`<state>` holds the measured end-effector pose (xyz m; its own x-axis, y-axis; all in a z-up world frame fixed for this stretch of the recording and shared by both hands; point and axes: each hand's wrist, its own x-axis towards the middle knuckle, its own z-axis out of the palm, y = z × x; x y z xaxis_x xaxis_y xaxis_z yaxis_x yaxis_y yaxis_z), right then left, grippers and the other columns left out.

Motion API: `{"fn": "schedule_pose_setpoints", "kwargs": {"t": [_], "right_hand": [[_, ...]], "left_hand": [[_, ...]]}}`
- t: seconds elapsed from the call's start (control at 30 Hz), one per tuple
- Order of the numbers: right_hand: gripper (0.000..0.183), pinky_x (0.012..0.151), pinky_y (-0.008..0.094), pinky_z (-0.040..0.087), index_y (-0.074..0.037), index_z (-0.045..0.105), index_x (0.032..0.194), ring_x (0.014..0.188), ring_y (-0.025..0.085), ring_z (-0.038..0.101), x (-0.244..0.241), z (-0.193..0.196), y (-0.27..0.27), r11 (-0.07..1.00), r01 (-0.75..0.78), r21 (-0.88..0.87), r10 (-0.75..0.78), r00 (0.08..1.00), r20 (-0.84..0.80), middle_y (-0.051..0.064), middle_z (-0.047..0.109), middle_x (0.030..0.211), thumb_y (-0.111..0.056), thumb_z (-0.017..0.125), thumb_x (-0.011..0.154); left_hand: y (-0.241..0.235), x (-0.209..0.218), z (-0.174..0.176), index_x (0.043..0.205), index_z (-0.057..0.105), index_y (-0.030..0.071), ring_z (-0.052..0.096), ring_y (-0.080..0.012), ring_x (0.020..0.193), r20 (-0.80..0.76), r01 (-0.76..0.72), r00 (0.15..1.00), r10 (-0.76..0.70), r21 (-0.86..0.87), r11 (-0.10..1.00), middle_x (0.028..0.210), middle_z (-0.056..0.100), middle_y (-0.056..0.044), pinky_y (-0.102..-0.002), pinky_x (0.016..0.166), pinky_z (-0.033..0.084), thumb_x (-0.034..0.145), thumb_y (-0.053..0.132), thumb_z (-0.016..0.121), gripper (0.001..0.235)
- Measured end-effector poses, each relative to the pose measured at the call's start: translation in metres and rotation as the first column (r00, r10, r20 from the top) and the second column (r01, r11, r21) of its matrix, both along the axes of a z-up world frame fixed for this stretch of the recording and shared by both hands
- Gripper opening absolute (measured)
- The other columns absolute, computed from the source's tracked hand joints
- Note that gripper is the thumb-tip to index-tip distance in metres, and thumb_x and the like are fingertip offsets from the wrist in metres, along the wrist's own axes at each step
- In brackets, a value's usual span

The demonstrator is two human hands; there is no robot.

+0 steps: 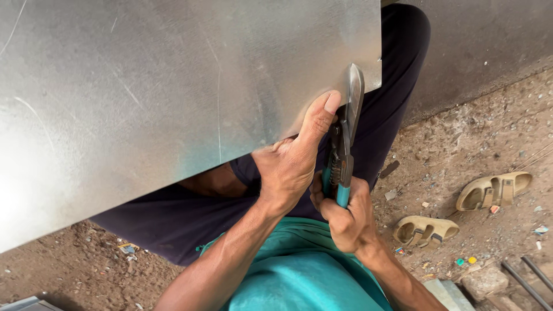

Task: The person sits on the ground and uses tin snips to cut a large metal sheet, repeatedly snipping along the edge to create a stepped pattern. The person holds the sheet with one hand and operates the snips with the other, removing small metal pieces as they cut.

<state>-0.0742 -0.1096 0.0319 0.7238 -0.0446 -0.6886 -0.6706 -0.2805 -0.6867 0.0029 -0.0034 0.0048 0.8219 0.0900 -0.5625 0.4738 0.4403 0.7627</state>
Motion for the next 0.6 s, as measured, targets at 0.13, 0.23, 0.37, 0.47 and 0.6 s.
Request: {"fn": "schedule_pose_setpoints", "kwargs": {"t": [0.13, 0.23, 0.37, 0.47, 0.6], "right_hand": [[0.050, 0.077, 0.037, 0.059, 0.002, 0.054, 0.114, 0.087, 0.021, 0.061, -0.012, 0.013, -0.013, 0.974, -0.111, 0.198, 0.137, 0.984, -0.118, 0.016, 0.059, 0.101, -0.013, 0.050, 0.066], [0.066, 0.098, 0.043, 0.058, 0.003, 0.051, 0.130, 0.113, 0.028, 0.062, -0.018, 0.033, -0.023, 0.966, -0.178, 0.187, 0.205, 0.969, -0.138, 0.020, 0.058, 0.120, -0.011, 0.047, 0.066], [0.081, 0.098, 0.044, 0.051, 0.001, 0.051, 0.135, 0.115, 0.030, 0.061, -0.010, 0.036, -0.011, 0.981, -0.167, 0.103, 0.187, 0.955, -0.228, 0.017, 0.057, 0.120, -0.011, 0.049, 0.055], [0.074, 0.097, 0.045, 0.053, 0.006, 0.052, 0.129, 0.113, 0.031, 0.063, 0.003, 0.029, -0.001, 0.969, -0.207, 0.133, 0.222, 0.968, -0.119, 0.019, 0.058, 0.118, -0.012, 0.049, 0.057], [0.075, 0.096, 0.043, 0.054, 0.005, 0.051, 0.130, 0.110, 0.029, 0.063, 0.014, 0.031, 0.004, 0.970, -0.229, 0.083, 0.238, 0.963, -0.126, 0.019, 0.059, 0.114, -0.011, 0.048, 0.057]], "left_hand": [[0.023, 0.014, 0.022, 0.106, 0.079, 0.002, 0.069, -0.0060, 0.089, 0.033, 0.062, 0.997, -0.069, 0.167, 0.984, 0.100, 0.075, 0.001, -0.021, 0.083, 0.058, 0.090, 0.018, 0.082, 0.023], [0.052, 0.020, 0.037, 0.098, 0.077, 0.000, 0.064, -0.0068, 0.077, 0.038, -0.015, 0.999, 0.013, 0.056, 0.998, 0.089, 0.071, 0.000, -0.022, 0.067, 0.054, 0.087, 0.018, 0.084, 0.022], [0.067, 0.010, 0.034, 0.083, 0.075, -0.007, 0.052, -0.0116, 0.053, -0.079, 0.076, 0.994, -0.073, 0.033, 0.997, 0.067, 0.060, -0.007, -0.026, 0.045, 0.038, 0.084, 0.012, 0.089, 0.023], [0.061, -0.001, 0.020, 0.090, 0.077, -0.003, 0.057, -0.0074, 0.054, -0.037, -0.025, 0.999, 0.024, -0.017, 1.000, 0.072, 0.067, -0.002, -0.020, 0.043, 0.040, 0.079, 0.012, 0.086, 0.020], [0.059, 0.001, 0.014, 0.097, 0.078, -0.004, 0.072, -0.0117, 0.076, 0.048, -0.042, 0.998, 0.046, -0.087, 0.995, 0.088, 0.076, -0.009, -0.023, 0.065, 0.059, 0.083, 0.010, 0.085, 0.021]]}}
